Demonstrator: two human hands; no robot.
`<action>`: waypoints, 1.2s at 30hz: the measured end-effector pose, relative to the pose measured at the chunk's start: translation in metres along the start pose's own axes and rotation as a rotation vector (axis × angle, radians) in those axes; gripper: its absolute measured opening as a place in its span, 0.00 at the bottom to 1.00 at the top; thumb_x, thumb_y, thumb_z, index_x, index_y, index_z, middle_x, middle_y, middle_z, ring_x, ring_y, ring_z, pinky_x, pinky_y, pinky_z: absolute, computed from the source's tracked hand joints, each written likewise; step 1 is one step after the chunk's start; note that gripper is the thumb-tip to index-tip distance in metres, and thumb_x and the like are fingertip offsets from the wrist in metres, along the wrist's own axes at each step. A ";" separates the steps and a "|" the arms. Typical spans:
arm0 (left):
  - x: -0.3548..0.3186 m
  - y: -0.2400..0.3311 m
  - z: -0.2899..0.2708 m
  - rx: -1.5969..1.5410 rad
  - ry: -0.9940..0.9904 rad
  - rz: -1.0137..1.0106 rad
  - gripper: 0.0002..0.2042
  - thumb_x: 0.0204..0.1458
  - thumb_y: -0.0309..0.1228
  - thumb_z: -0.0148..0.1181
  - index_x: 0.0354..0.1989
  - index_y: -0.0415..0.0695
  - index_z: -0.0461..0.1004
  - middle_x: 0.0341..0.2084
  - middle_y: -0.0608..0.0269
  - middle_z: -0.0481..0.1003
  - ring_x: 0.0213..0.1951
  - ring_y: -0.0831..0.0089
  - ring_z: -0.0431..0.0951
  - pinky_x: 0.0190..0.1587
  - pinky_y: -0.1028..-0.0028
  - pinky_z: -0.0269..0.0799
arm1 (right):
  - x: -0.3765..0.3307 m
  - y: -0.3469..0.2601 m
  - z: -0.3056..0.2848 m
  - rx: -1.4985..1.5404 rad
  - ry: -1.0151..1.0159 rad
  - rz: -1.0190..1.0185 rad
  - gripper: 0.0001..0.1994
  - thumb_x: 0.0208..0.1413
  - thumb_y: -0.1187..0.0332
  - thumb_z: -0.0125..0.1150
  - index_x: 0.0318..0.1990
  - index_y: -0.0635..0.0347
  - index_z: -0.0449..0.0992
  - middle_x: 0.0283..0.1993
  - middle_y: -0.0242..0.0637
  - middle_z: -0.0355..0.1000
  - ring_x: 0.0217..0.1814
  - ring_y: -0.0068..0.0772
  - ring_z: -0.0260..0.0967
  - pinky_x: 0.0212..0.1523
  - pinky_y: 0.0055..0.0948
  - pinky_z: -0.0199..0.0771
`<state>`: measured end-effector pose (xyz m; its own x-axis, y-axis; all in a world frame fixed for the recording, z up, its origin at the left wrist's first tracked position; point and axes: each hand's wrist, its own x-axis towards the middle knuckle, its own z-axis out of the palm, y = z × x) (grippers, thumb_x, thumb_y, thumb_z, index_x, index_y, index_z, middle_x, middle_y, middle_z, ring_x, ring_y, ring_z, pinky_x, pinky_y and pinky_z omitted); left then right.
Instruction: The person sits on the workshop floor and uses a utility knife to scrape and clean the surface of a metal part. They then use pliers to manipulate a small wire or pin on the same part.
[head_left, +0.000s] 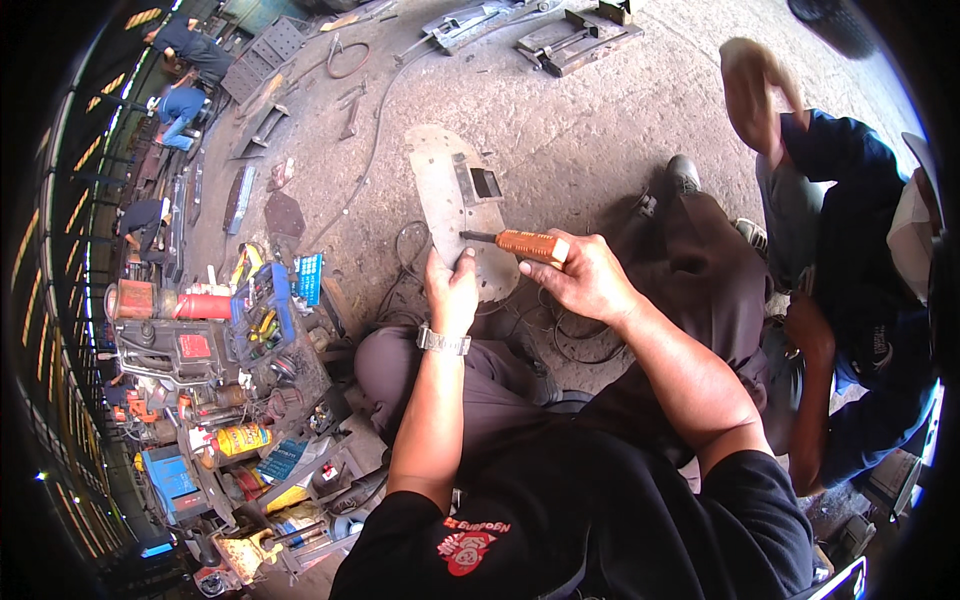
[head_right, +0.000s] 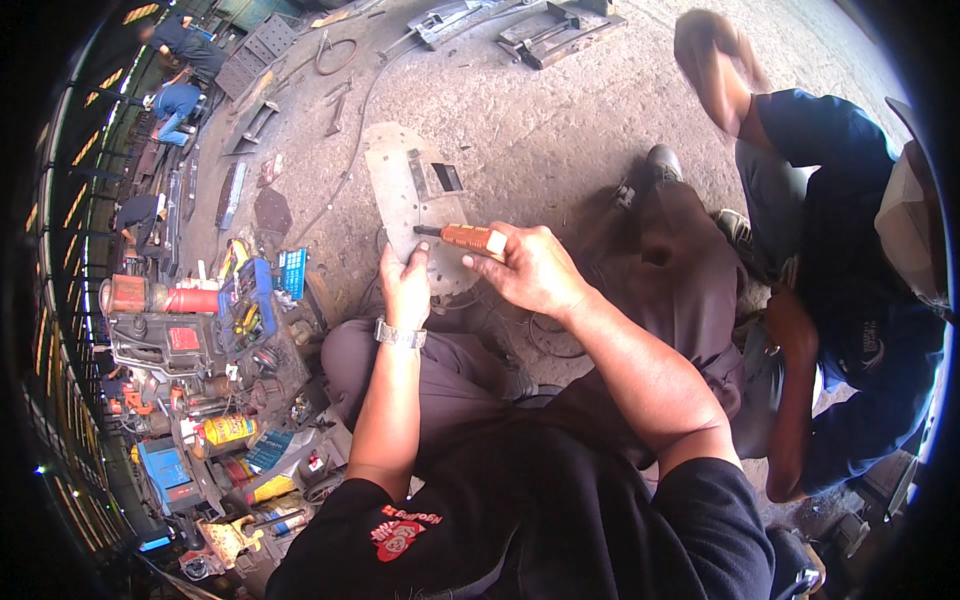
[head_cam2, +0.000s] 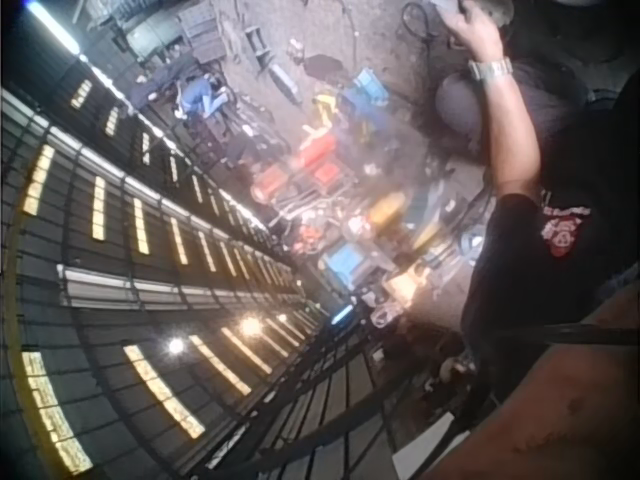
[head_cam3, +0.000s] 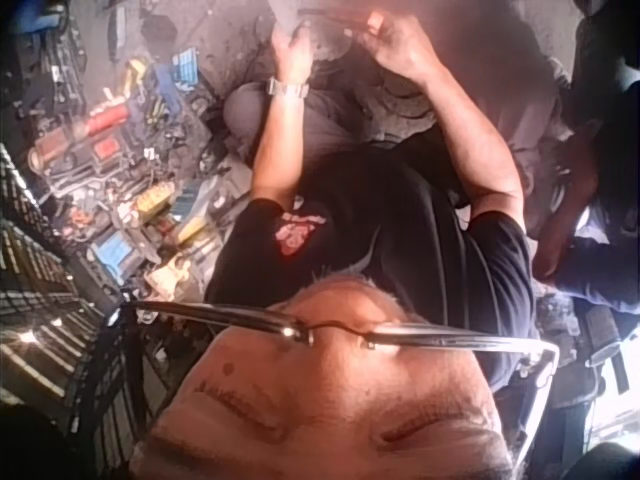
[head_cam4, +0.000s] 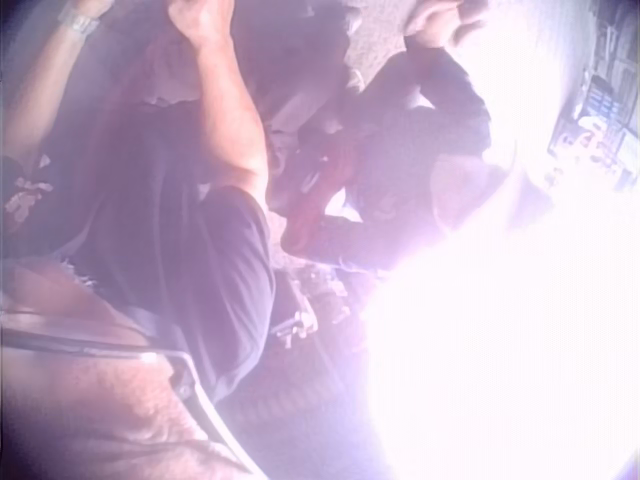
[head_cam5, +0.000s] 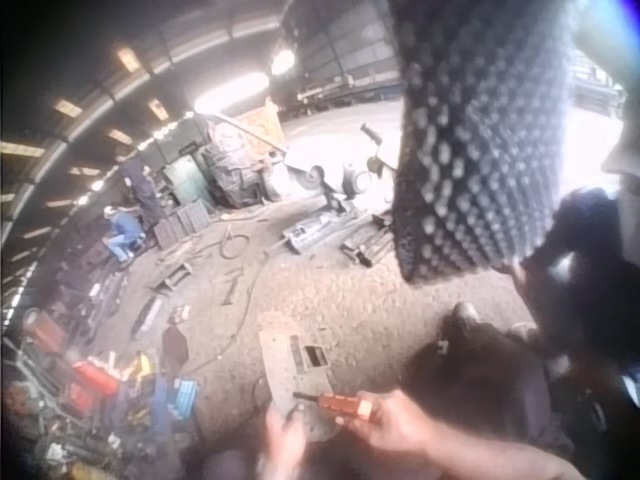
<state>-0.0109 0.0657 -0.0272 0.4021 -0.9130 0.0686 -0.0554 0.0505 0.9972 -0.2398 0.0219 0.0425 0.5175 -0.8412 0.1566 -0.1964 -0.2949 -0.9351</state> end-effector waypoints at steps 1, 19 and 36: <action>0.000 -0.002 -0.001 -0.004 0.011 -0.007 0.18 0.61 0.14 0.50 0.60 0.35 0.68 0.49 0.56 0.77 0.46 0.72 0.78 0.51 0.71 0.76 | 0.000 0.000 0.000 0.014 0.010 -0.005 0.14 0.58 0.65 0.68 0.51 0.55 0.81 0.30 0.46 0.80 0.31 0.43 0.81 0.36 0.36 0.79; -0.001 0.007 0.002 -0.208 0.096 -0.062 0.13 0.61 0.17 0.54 0.53 0.37 0.70 0.41 0.63 0.77 0.36 0.80 0.75 0.40 0.77 0.73 | -0.001 0.007 -0.002 0.012 0.041 -0.060 0.13 0.59 0.67 0.68 0.51 0.55 0.81 0.27 0.46 0.77 0.26 0.40 0.78 0.34 0.35 0.77; 0.001 -0.003 -0.001 -0.087 0.081 -0.020 0.15 0.61 0.18 0.56 0.56 0.35 0.71 0.44 0.59 0.79 0.41 0.75 0.78 0.45 0.72 0.75 | -0.001 0.010 0.002 0.029 0.036 -0.094 0.14 0.59 0.66 0.68 0.50 0.57 0.81 0.28 0.46 0.78 0.28 0.40 0.80 0.33 0.35 0.77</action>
<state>-0.0090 0.0653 -0.0300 0.4751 -0.8786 0.0478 0.0309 0.0710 0.9970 -0.2406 0.0205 0.0324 0.5025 -0.8262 0.2548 -0.1238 -0.3605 -0.9245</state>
